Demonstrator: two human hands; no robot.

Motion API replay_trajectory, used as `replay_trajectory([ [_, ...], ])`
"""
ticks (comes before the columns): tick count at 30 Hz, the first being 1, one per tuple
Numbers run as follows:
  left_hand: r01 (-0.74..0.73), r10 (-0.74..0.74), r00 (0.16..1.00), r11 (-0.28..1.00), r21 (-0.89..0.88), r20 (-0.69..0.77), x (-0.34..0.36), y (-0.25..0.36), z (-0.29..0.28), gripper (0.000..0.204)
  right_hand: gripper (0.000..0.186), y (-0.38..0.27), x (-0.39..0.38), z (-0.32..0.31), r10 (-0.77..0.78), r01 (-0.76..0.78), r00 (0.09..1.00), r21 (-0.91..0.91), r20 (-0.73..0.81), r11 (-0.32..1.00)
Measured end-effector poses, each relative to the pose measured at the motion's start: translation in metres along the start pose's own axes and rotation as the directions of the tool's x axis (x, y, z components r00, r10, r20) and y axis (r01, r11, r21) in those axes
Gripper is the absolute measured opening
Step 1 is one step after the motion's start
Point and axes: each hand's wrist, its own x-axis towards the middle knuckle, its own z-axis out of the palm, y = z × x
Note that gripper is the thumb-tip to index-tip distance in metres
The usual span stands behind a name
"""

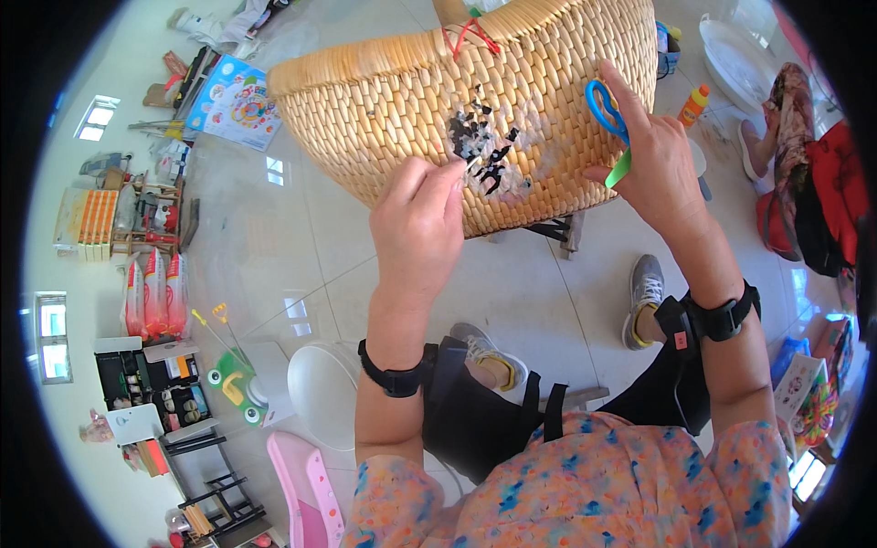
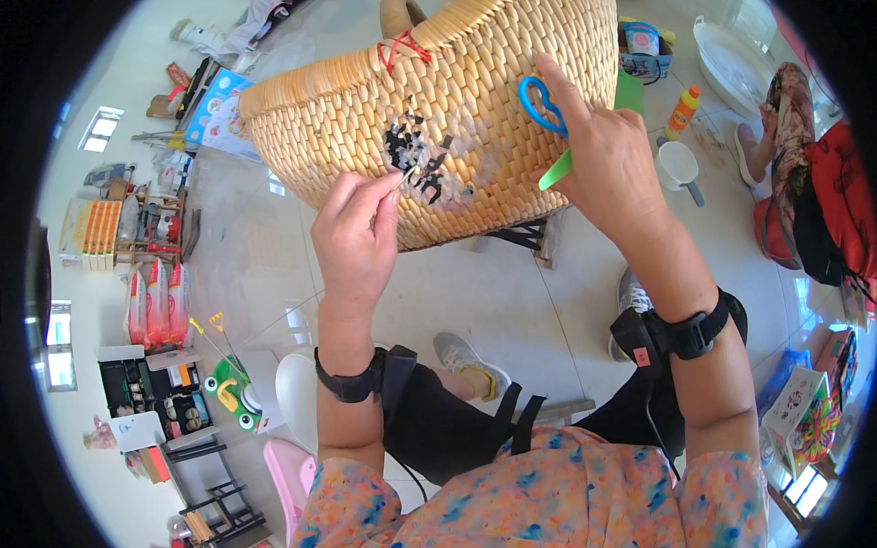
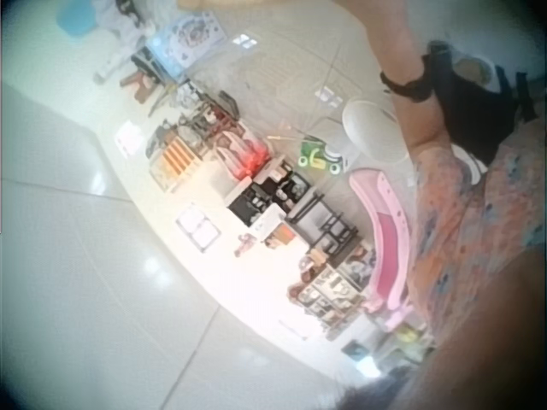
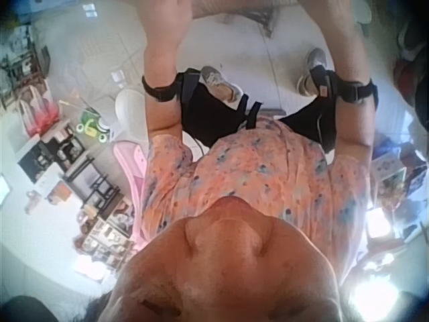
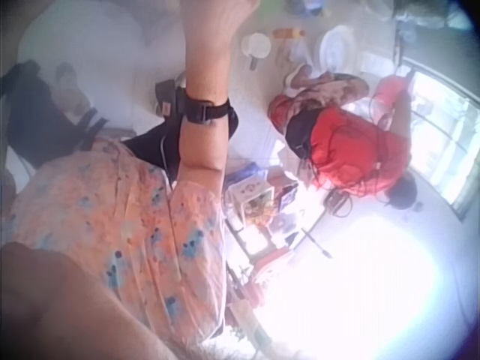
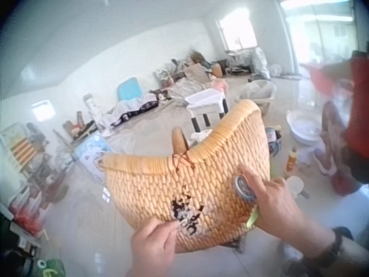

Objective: The person repairs a woven basket by using a pair of scissors to cut and pull out damaged sections of the weave and then applies glue and replacement material by hand to the basket's side.

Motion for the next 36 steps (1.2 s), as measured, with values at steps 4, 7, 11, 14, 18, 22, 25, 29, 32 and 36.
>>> replay_trajectory([
  [4, 0.020, -0.020, 1.000, 1.000, 0.022, -0.003, -0.002, 0.000, 0.002, 0.018, 0.115, 0.002, -0.001, 0.002, -0.010, 0.011, 1.000, 0.023, -0.012, 1.000],
  [7, 0.039, -0.039, 0.999, 0.999, 0.009, 0.010, -0.002, 0.001, 0.000, 0.018, 0.117, -0.001, -0.002, 0.001, -0.004, 0.004, 1.000, 0.017, -0.005, 1.000],
  [11, -0.021, 0.022, 1.000, 0.999, 0.034, -0.006, -0.001, 0.000, 0.001, 0.019, 0.120, 0.000, -0.002, 0.002, -0.019, 0.019, 1.000, 0.018, 0.003, 1.000],
  [14, -0.005, 0.004, 1.000, 1.000, -0.016, -0.006, 0.002, 0.004, 0.003, 0.019, 0.121, 0.001, -0.003, 0.002, -0.023, 0.023, 1.000, 0.017, -0.015, 1.000],
  [18, 0.011, -0.011, 1.000, 1.000, -0.012, 0.000, 0.002, 0.005, 0.006, 0.019, 0.121, 0.001, -0.002, 0.003, -0.037, 0.037, 0.999, 0.014, -0.031, 0.999],
  [22, 0.022, -0.022, 0.999, 1.000, -0.002, -0.037, 0.004, 0.008, 0.003, 0.018, 0.121, 0.001, -0.002, 0.002, -0.032, 0.032, 0.999, 0.018, -0.012, 0.999],
  [25, 0.034, -0.033, 0.999, 0.999, 0.024, -0.021, 0.004, 0.006, 0.000, 0.017, 0.121, 0.002, -0.004, 0.003, -0.038, 0.039, 0.999, 0.010, -0.032, 0.999],
  [29, -0.010, 0.010, 1.000, 1.000, 0.018, -0.008, 0.004, 0.003, 0.001, 0.015, 0.121, 0.002, -0.004, 0.004, -0.045, 0.046, 0.998, 0.005, -0.037, 0.999],
  [32, -0.057, 0.057, 0.992, 0.998, 0.000, -0.115, 0.011, 0.007, 0.000, 0.016, 0.120, 0.002, -0.004, 0.003, -0.054, 0.055, 0.998, 0.034, -0.032, 0.998],
  [36, -0.107, 0.107, 0.986, 0.994, 0.007, -0.131, 0.019, 0.009, 0.005, 0.017, 0.120, 0.001, -0.003, 0.002, -0.056, 0.058, 0.998, 0.053, -0.034, 0.997],
])
